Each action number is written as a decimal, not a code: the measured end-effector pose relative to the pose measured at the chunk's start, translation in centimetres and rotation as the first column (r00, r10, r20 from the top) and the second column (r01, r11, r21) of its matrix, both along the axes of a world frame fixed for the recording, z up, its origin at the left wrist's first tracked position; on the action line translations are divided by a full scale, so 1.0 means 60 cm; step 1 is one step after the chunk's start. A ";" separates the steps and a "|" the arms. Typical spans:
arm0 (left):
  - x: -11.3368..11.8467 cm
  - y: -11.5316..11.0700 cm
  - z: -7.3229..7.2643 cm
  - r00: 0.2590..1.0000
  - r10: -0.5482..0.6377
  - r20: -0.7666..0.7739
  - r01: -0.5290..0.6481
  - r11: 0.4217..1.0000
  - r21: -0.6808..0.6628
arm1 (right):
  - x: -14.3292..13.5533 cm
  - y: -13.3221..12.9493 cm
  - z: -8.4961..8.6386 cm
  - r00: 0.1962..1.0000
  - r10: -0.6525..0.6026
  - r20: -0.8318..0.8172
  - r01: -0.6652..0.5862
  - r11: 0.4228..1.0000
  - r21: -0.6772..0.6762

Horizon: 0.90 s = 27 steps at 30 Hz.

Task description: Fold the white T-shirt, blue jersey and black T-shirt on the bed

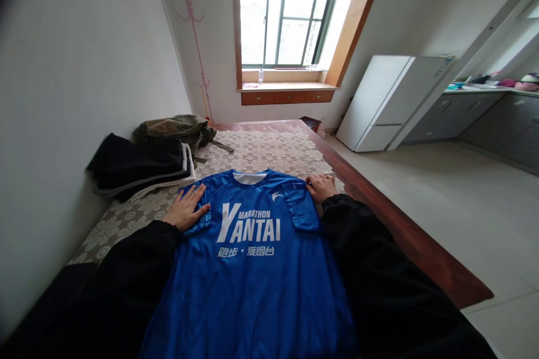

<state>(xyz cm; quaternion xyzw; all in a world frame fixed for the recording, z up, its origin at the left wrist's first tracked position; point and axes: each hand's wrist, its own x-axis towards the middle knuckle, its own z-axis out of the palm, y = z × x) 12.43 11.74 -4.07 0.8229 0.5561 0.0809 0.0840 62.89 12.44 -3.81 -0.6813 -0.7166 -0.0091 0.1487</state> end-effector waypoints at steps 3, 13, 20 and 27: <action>-0.010 0.005 0.006 0.989 0.043 0.145 -0.042 0.999 -0.013 | -0.022 -0.010 0.019 0.999 0.028 0.016 -0.028 1.000 0.010; -0.062 -0.047 0.047 0.960 0.188 0.207 -0.175 0.981 -0.080 | -0.305 -0.111 0.093 0.743 0.616 -0.262 -0.660 0.740 -0.131; -0.068 -0.141 0.059 0.987 0.025 0.159 -0.011 0.996 -0.090 | -0.453 -0.117 0.055 0.680 0.732 -0.044 -0.733 0.676 -0.073; -0.062 -0.153 0.062 0.982 -0.001 0.186 -0.005 0.999 0.034 | -0.483 -0.107 0.013 0.687 0.719 -0.110 -0.712 0.695 0.100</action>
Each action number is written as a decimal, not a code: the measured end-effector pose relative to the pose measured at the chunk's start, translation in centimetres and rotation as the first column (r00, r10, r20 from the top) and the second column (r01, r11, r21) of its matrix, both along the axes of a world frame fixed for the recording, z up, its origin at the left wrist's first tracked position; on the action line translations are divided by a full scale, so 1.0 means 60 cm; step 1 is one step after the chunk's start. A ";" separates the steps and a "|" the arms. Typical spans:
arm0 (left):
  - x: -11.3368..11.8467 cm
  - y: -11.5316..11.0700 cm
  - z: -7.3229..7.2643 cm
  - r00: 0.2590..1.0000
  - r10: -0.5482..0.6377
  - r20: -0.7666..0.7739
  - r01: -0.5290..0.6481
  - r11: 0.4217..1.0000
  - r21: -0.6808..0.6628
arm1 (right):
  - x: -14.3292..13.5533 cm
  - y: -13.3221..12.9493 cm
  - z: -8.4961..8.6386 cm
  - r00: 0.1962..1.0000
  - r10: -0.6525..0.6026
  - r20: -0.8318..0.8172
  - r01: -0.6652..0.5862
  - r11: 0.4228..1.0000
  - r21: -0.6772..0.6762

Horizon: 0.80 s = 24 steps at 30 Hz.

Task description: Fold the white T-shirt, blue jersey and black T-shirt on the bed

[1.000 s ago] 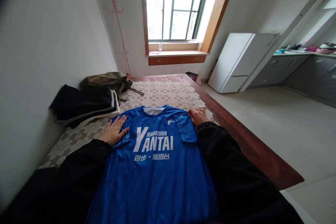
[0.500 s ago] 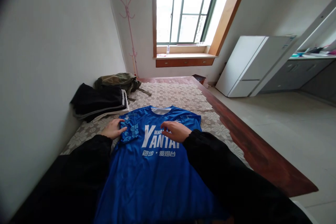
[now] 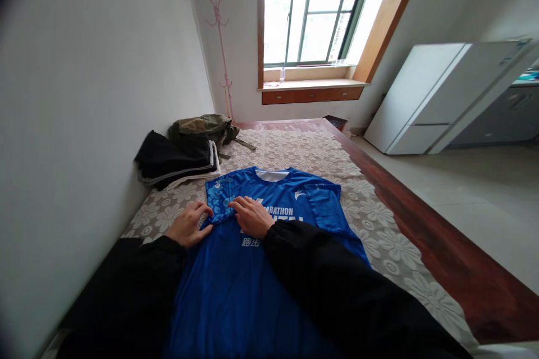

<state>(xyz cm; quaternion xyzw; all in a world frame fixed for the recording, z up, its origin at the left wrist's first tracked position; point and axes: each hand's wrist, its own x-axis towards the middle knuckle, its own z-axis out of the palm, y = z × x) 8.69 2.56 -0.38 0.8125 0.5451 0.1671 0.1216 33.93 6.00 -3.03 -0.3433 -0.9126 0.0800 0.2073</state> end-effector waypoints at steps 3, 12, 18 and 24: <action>0.002 0.004 -0.002 1.000 -0.022 -0.006 0.022 0.998 -0.062 | 0.004 0.004 -0.009 0.997 -0.043 -0.069 0.040 0.999 -0.034; -0.050 0.019 -0.003 0.978 0.201 -0.047 -0.206 0.968 -0.145 | 0.010 0.005 -0.021 0.991 -0.092 -0.098 0.088 0.995 -0.045; -0.044 0.013 0.008 0.959 0.271 -0.083 -0.282 0.943 -0.177 | 0.010 0.013 -0.012 0.994 -0.084 -0.072 0.078 0.994 -0.082; -0.039 0.012 0.010 0.963 0.252 -0.099 -0.264 0.953 -0.147 | -0.020 0.097 0.024 0.980 -0.191 0.051 0.197 0.926 -0.321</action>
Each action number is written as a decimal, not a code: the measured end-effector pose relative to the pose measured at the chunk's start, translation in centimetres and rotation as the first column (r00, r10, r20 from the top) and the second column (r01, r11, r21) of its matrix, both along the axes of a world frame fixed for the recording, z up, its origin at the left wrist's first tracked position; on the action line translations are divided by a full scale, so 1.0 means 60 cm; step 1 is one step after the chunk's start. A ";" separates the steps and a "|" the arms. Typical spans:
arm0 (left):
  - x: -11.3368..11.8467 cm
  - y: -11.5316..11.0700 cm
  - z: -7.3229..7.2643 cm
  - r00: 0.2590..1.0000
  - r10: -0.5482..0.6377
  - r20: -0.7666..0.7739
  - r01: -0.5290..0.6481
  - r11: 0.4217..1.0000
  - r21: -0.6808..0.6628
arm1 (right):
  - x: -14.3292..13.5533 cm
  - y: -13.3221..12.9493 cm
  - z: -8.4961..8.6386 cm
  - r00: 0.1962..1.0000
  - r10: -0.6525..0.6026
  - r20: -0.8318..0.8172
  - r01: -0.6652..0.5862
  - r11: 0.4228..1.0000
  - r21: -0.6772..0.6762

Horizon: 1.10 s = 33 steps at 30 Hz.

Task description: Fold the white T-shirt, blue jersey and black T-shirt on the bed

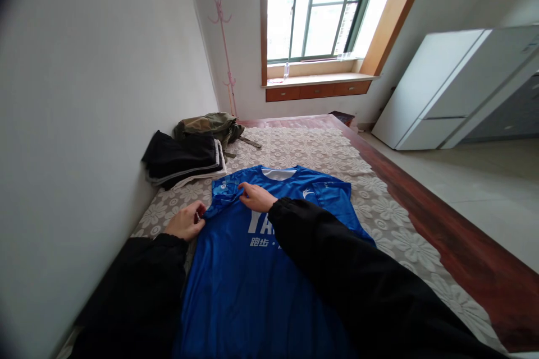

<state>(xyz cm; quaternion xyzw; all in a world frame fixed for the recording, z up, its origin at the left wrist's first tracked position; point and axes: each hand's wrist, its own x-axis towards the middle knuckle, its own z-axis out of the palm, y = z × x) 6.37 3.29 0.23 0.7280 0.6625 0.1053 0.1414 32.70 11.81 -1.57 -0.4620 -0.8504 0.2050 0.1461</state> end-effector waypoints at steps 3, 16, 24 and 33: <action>0.004 -0.002 -0.001 1.000 -0.016 -0.006 0.016 1.000 0.025 | -0.033 0.037 0.001 0.988 -0.146 0.041 0.146 0.989 -0.002; 0.005 0.002 -0.025 0.980 -0.156 0.125 0.144 0.985 0.097 | -0.063 0.054 -0.033 0.965 -0.246 -0.089 0.256 0.959 0.118; 0.004 0.003 -0.020 0.964 -0.211 0.160 0.197 0.975 0.104 | -0.051 0.061 -0.040 0.941 -0.235 -0.243 0.260 0.963 0.075; 0.005 0.005 -0.014 0.984 -0.169 0.054 0.162 0.980 0.113 | -0.055 0.056 -0.039 0.936 -0.166 -0.310 0.199 0.977 0.079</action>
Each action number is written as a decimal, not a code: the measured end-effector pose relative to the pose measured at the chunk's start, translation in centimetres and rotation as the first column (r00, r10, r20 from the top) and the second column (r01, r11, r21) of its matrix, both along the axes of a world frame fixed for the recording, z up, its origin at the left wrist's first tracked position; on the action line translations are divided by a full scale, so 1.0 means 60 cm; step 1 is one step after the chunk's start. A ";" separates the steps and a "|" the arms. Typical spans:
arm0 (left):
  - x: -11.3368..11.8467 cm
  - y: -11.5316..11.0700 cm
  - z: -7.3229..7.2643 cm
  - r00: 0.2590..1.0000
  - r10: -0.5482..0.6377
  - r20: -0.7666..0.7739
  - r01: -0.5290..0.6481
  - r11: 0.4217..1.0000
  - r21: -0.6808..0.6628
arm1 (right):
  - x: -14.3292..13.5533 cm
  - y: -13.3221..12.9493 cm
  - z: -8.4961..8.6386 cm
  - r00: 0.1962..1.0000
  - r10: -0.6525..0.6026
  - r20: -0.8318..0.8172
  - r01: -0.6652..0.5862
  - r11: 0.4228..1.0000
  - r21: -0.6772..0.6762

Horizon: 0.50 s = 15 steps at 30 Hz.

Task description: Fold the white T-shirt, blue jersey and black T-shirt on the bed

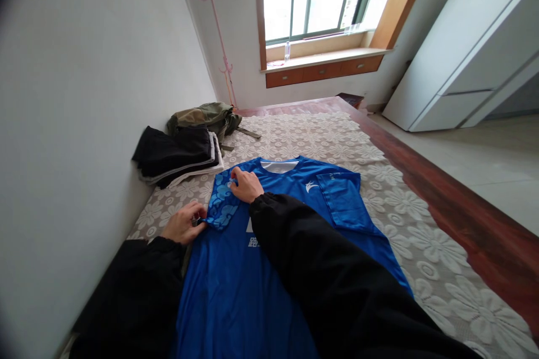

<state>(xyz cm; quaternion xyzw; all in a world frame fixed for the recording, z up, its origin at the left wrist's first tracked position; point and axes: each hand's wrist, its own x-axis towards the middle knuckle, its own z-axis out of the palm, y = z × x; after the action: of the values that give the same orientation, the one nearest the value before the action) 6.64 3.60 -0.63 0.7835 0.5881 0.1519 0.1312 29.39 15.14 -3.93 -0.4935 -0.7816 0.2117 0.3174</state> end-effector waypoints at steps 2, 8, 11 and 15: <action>0.000 0.001 -0.001 1.000 0.008 0.002 -0.008 1.000 0.001 | 0.004 0.005 -0.001 1.000 0.002 -0.014 -0.002 1.000 -0.021; 0.009 0.000 -0.007 0.990 0.139 -0.017 -0.139 0.990 0.004 | 0.008 0.012 -0.006 0.999 0.006 -0.037 -0.008 0.998 -0.055; 0.023 -0.002 -0.011 0.982 0.179 -0.057 -0.178 0.984 0.024 | 0.004 0.010 -0.007 0.999 0.009 -0.036 -0.011 0.999 -0.048; 0.033 -0.003 -0.014 0.994 0.110 -0.017 -0.109 0.991 0.082 | 0.003 0.009 -0.009 1.000 0.017 -0.025 -0.019 0.998 -0.051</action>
<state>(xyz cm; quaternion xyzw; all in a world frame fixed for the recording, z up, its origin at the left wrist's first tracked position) 8.61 3.39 -1.47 0.7563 0.6249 0.1742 0.0845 29.56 15.68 -4.47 -0.4918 -0.7763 0.2409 0.3123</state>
